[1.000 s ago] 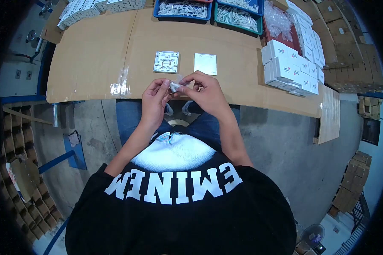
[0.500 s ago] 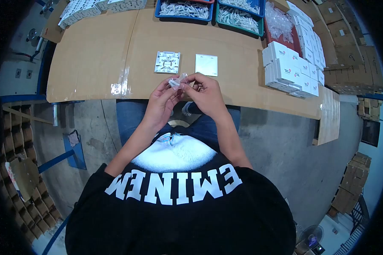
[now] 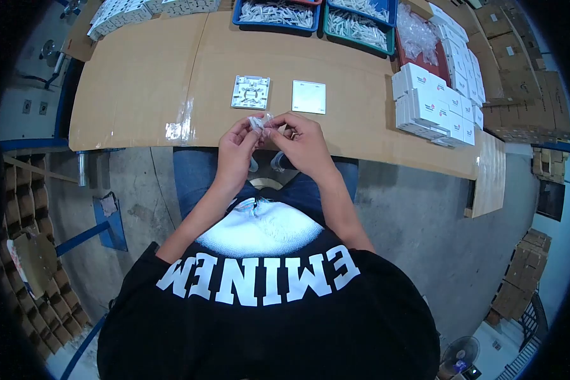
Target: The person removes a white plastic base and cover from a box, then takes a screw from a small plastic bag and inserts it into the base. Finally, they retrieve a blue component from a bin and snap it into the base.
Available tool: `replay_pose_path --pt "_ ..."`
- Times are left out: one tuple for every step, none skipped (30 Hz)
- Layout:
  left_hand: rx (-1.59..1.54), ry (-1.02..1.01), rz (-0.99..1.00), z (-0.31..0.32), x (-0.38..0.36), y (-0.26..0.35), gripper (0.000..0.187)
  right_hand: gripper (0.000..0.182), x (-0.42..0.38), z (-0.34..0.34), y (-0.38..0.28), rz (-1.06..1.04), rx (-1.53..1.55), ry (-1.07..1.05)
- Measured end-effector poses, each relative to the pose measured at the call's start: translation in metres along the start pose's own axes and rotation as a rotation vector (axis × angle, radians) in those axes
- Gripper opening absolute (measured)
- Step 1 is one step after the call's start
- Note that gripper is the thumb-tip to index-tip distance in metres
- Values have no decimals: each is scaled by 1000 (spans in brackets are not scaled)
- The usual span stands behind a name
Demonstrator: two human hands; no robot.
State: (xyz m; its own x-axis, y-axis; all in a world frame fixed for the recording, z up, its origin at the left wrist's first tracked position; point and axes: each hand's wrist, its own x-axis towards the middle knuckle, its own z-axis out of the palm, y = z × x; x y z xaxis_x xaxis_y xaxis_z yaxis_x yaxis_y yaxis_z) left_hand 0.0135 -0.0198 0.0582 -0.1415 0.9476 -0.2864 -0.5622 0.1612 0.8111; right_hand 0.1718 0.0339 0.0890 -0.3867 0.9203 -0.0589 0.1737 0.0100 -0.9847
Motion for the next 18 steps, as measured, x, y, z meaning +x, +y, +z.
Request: replay_pose_path --pt "78 -3 21 0 0 0 34 14 0 0 0 -2 -9 -8" --pt "156 -5 41 0 0 0 33 14 0 0 0 -3 -19 -16" --pt "156 -5 40 1 -1 2 33 14 0 0 0 -3 -19 -15" --pt "143 -16 42 3 -2 6 33 14 1 0 0 -8 -19 -4" --pt "131 -28 44 5 -3 8 33 14 1 0 0 -14 -20 8" --pt "131 -28 44 4 -3 8 33 14 1 0 -1 -14 -20 9" --pt "132 -37 63 4 -3 7 34 14 1 -2 -4 12 -5 11" --pt "133 -46 80 4 -2 6 35 14 1 -3 -5 39 9 14" --pt "133 -47 80 2 -2 5 35 14 1 -4 -3 40 8 15" --pt "120 -44 65 0 -1 2 35 14 2 -5 1 8 -23 28" --pt "108 -40 51 -2 0 1 35 14 3 -5 3 -24 -54 40" --pt "107 -39 52 -2 0 2 35 14 3 -6 2 -24 -54 39" --pt "65 -50 44 -1 0 2 32 14 3 -7 -1 -24 -72 13" --pt "23 -61 34 -1 0 2 29 14 3 -8 -3 -22 -91 -11" --pt "23 -61 33 -2 0 1 29 14 3 -8 -5 -22 -90 -11" --pt "27 -49 7 -4 1 0 25 14 3 -8 -7 -37 -89 -24" --pt "31 -36 -18 -5 2 -2 22 14 3 -7 -8 -52 -87 -38" --pt "32 -36 -17 -6 3 -2 22 14 3 -7 -8 -53 -87 -39"
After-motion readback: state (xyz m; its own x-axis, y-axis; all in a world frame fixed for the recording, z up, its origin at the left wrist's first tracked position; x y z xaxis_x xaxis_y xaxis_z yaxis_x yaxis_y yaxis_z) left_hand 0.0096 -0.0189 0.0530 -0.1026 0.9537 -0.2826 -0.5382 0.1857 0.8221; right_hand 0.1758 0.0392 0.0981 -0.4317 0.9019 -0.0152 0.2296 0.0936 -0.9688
